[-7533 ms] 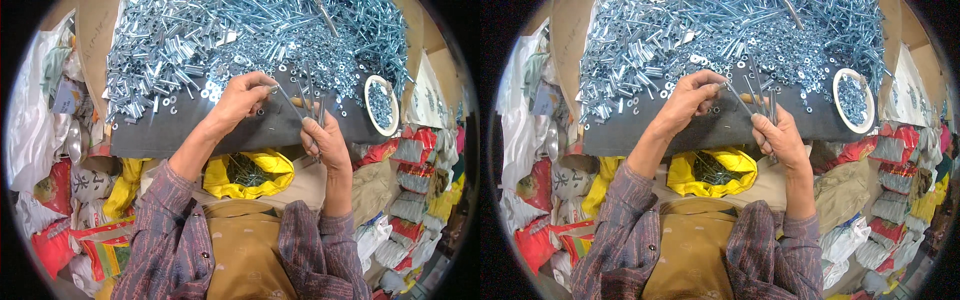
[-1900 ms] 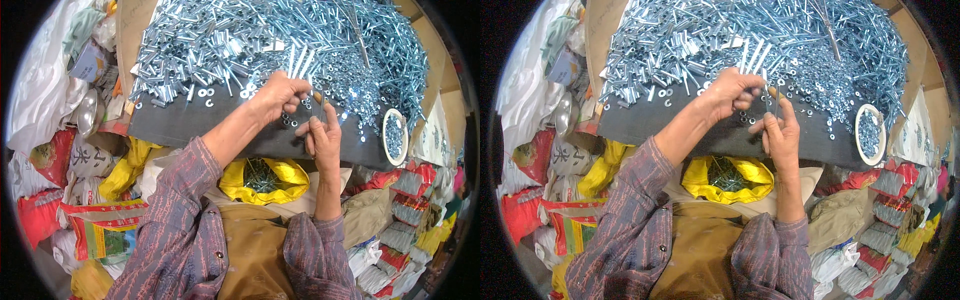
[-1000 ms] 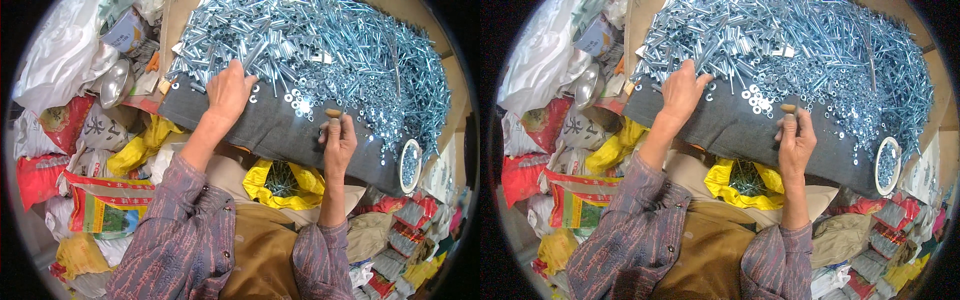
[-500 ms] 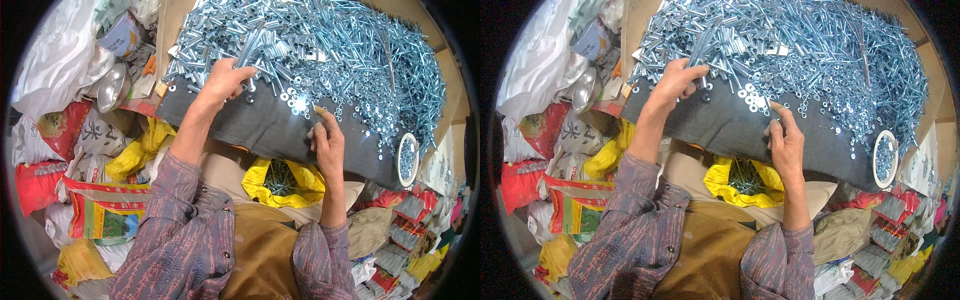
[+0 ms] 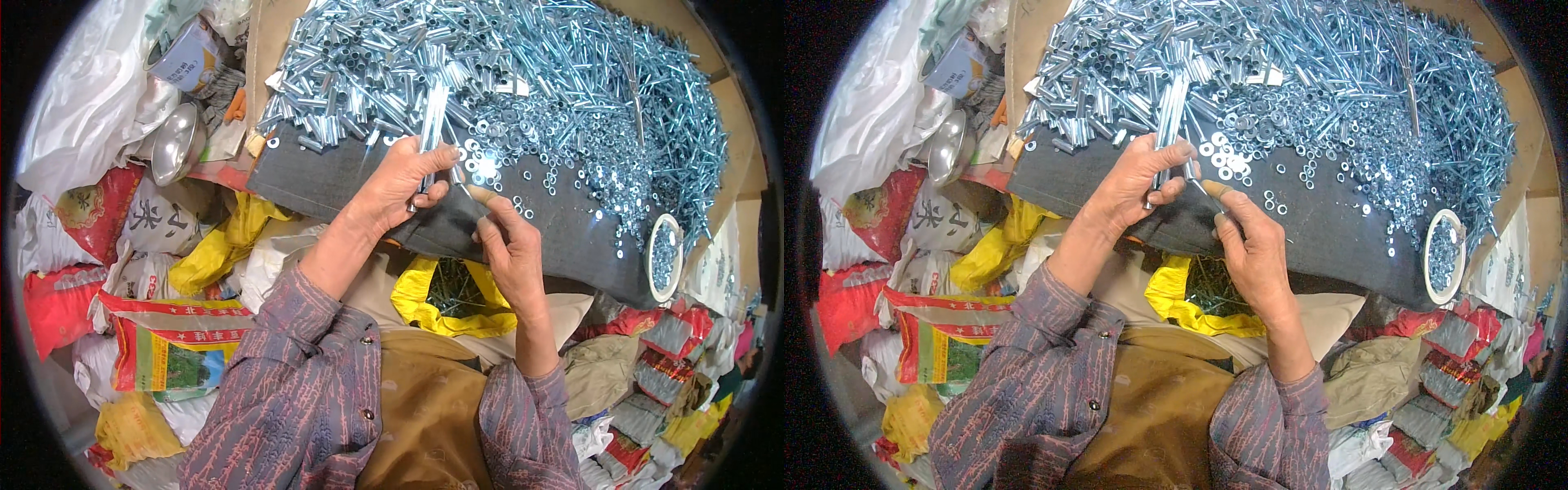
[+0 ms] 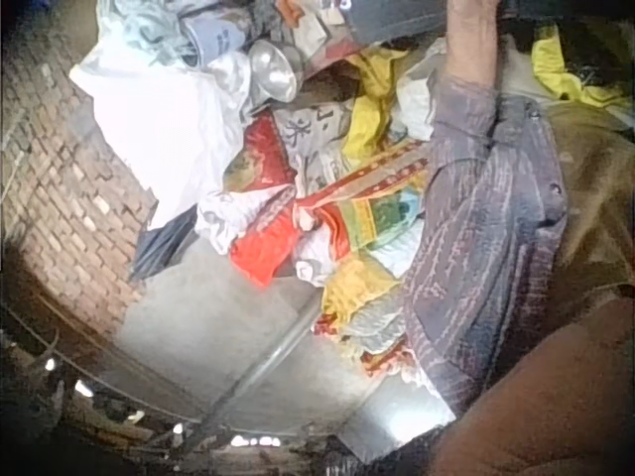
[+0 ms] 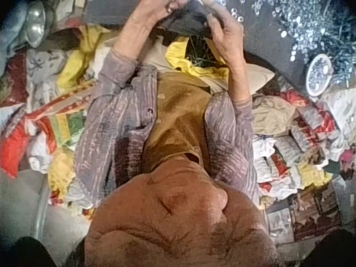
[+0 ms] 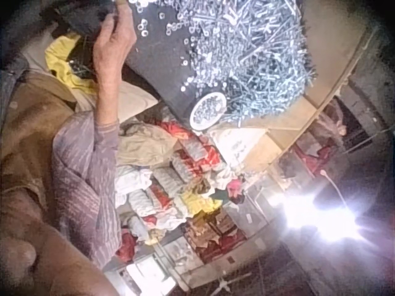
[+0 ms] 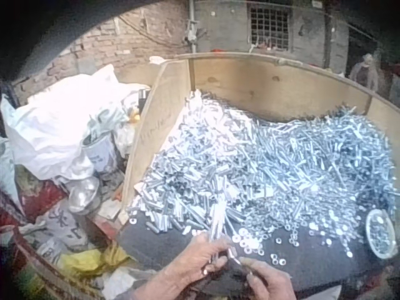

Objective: Assembling long bolts by putting washers and nuts onto them.

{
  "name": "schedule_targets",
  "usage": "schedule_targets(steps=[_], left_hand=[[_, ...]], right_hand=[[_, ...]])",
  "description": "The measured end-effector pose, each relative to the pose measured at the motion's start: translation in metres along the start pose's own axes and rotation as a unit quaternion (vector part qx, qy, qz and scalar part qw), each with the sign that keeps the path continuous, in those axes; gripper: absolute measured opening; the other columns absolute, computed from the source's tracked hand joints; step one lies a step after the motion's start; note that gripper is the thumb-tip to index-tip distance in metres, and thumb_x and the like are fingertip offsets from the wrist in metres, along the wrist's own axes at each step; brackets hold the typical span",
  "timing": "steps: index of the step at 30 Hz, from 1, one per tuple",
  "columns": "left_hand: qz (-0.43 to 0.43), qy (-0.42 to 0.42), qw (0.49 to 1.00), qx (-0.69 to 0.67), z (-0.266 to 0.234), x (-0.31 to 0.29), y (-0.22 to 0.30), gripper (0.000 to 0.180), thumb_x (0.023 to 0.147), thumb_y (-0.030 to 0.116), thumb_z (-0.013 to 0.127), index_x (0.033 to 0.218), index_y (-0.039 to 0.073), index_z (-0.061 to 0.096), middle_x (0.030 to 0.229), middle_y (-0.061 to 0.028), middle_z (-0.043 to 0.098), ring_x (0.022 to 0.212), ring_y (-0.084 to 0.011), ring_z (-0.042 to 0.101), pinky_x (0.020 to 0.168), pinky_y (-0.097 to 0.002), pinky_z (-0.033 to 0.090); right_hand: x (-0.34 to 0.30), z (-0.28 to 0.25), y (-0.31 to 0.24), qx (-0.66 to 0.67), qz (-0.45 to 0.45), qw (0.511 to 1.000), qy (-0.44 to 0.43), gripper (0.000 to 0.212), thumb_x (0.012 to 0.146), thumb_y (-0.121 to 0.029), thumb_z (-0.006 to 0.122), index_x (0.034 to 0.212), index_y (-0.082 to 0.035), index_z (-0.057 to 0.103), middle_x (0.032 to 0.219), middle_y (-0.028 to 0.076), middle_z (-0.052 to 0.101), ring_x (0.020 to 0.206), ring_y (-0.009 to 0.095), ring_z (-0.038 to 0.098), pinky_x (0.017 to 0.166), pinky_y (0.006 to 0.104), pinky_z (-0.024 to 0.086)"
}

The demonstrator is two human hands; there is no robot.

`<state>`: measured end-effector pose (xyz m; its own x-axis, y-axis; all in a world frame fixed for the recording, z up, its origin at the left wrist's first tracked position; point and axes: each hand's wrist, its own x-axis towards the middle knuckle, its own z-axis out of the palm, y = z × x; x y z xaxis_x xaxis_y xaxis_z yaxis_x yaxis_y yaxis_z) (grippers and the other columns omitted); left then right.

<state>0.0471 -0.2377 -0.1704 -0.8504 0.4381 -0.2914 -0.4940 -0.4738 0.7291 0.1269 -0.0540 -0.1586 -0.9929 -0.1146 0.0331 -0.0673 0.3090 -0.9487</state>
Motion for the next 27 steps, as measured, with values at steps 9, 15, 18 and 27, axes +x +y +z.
schedule_targets(steps=[9, 15, 18, 27], left_hand=[[-0.021, -0.021, 0.99, -0.137, 0.013, -0.003, -0.015, 0.016, 0.088, 0.013, 0.066, 0.091, 0.003, 0.053, 0.077, -0.0092, 0.061, 0.045, -0.0036, 0.046, 0.035, -0.0135, 0.034], [0.002, -0.008, 0.996, -0.092, 0.012, -0.01, -0.007, 0.015, 0.089, 0.012, 0.06, 0.095, -0.001, 0.055, 0.067, -0.0077, 0.058, 0.037, -0.0033, 0.04, 0.032, -0.015, 0.029], [-0.06, -0.042, 0.997, -0.015, 0.014, -0.018, -0.008, 0.018, 0.087, 0.012, 0.061, 0.097, -0.003, 0.058, 0.064, -0.0062, 0.056, 0.037, -0.0038, 0.039, 0.032, -0.0158, 0.027], [-0.177, -0.13, 0.965, 0.144, 0.01, -0.033, 0.0, 0.017, 0.082, 0.012, 0.068, 0.09, -0.001, 0.061, 0.063, -0.0028, 0.055, 0.042, -0.0016, 0.042, 0.036, -0.016, 0.028]], right_hand=[[0.002, 0.005, 0.009, -0.079, -0.119, 0.988, 0.054, 0.032, 0.09, 0.0, 0.053, 0.121, -0.006, 0.061, 0.068, -0.002, 0.053, 0.057, 0.002, 0.044, 0.051, 0.018, 0.036], [-0.01, -0.02, -0.014, 0.016, 0.074, 0.996, 0.038, 0.032, 0.085, 0.005, 0.054, 0.114, -0.003, 0.063, 0.093, 0.013, 0.066, 0.079, 0.019, 0.064, 0.072, 0.0267, 0.049], [-0.006, -0.027, -0.008, -0.024, -0.003, 0.998, 0.057, 0.032, 0.084, 0.007, 0.054, 0.113, -0.003, 0.063, 0.093, 0.013, 0.066, 0.078, 0.017, 0.063, 0.072, 0.0264, 0.048], [-0.018, -0.041, -0.021, -0.209, -0.12, 0.966, -0.093, 0.031, 0.078, 0.001, 0.062, 0.107, -0.009, 0.065, 0.074, 0.011, 0.056, 0.067, 0.029, 0.057, 0.06, 0.0371, 0.047]])
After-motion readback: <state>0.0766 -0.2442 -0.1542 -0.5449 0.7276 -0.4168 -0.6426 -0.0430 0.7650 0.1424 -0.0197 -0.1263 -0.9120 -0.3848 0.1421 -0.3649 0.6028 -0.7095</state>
